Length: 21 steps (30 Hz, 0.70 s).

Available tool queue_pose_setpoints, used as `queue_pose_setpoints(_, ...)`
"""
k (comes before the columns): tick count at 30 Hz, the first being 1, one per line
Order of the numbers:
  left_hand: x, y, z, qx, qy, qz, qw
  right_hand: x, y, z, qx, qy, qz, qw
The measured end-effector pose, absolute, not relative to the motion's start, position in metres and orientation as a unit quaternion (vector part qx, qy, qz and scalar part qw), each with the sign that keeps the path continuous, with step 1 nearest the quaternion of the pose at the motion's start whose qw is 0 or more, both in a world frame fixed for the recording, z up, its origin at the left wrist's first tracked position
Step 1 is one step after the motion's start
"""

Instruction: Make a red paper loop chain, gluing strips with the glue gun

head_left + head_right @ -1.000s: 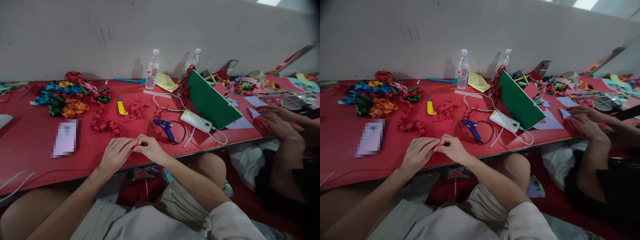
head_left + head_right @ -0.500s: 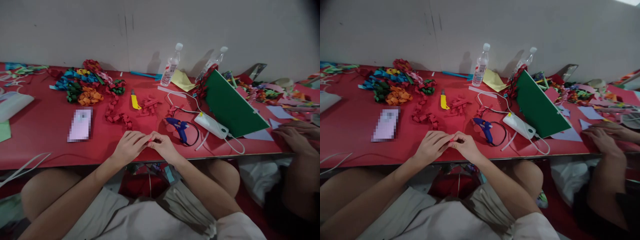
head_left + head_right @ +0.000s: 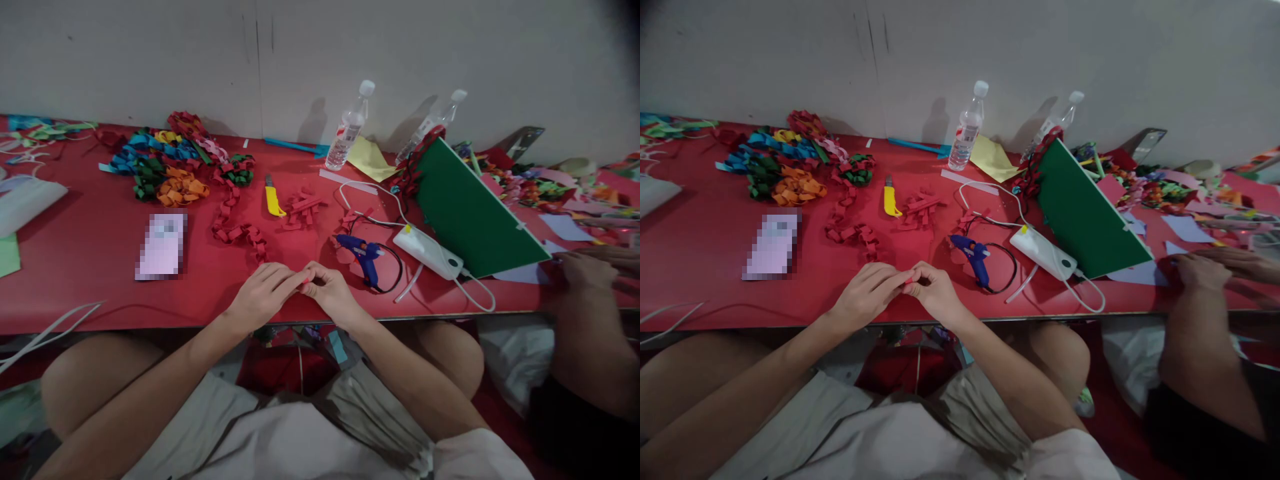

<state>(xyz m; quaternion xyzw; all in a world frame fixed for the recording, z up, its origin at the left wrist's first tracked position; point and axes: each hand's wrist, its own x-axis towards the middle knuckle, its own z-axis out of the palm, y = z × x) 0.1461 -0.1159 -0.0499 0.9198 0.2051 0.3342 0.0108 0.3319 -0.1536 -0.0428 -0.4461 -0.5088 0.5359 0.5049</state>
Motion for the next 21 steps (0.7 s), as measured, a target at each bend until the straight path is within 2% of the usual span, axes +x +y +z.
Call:
queue_pose_setpoints(8, 0.144, -0.114, -0.048, 0.911, 0.221, 0.347, -0.005, 0.332, -0.152, -0.045, -0.431, -0.509, 0.561, 0.491)
queue_pose_setpoints(14, 0.149, -0.112, -0.046, 0.915, 0.255, 0.311, 0.016, 0.334, -0.152, -0.051, -0.418, -0.517, 0.528, 0.529)
queue_pose_setpoints(21, 0.138, -0.094, -0.048, 0.922, 0.276, 0.266, 0.049, 0.338, -0.16, -0.028, -0.376, -0.559, 0.552, 0.493)
